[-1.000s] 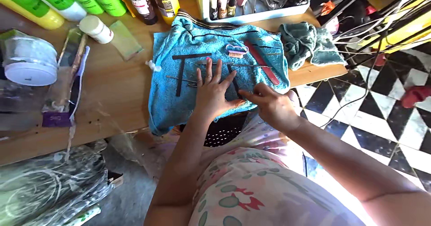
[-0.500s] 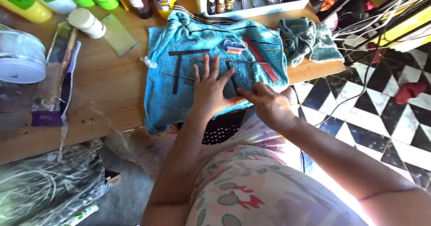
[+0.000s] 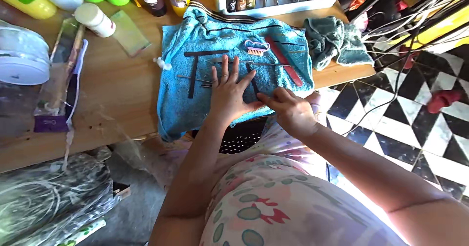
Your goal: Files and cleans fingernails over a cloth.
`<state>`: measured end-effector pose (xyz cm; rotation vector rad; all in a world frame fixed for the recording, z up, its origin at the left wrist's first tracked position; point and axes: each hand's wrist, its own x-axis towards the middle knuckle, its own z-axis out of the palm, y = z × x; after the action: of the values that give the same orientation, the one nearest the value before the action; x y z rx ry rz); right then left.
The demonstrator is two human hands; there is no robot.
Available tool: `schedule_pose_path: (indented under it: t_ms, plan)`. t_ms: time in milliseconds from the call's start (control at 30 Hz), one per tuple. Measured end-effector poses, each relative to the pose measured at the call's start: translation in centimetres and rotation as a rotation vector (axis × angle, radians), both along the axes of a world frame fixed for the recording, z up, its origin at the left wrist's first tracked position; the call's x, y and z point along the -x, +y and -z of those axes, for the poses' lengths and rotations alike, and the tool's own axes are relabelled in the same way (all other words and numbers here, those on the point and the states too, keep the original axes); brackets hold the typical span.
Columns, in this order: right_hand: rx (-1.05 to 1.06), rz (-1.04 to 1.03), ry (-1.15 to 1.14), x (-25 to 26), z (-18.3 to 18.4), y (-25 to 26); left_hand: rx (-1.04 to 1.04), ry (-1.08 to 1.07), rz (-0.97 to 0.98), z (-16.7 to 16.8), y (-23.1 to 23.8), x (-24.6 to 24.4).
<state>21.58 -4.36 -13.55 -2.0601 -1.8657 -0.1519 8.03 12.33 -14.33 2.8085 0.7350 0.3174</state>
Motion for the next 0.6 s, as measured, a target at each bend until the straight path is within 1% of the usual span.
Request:
schedule_pose_path:
  t_ms: [133,167,233,300,367,467,600]
  plan:
    - [0.050,0.035,0.010,-0.7,-0.3,1.7,0.017,0.016,-0.004,-0.2,0.0,0.0]
    - [0.101,0.053,0.062,-1.1,-0.9,2.2,0.017,0.009,-0.004,-0.1,0.0,0.0]
    - [0.176,0.059,0.238,-2.4,-2.1,2.9,0.005,-0.012,-0.001,0.1,0.1,0.0]
    - [0.124,0.010,0.369,-3.6,-2.5,2.8,0.024,-0.018,0.000,0.0,0.0,0.1]
    - [0.072,-0.056,0.432,-4.2,-2.5,2.5,0.027,0.003,-0.003,-0.2,0.0,0.0]
    - [0.086,-0.076,0.415,-3.9,-2.2,2.1,0.026,0.019,-0.005,-0.2,0.0,0.0]
    - [0.095,-0.084,0.328,-3.1,-1.9,1.3,0.013,-0.033,-0.001,0.2,-0.1,0.1]
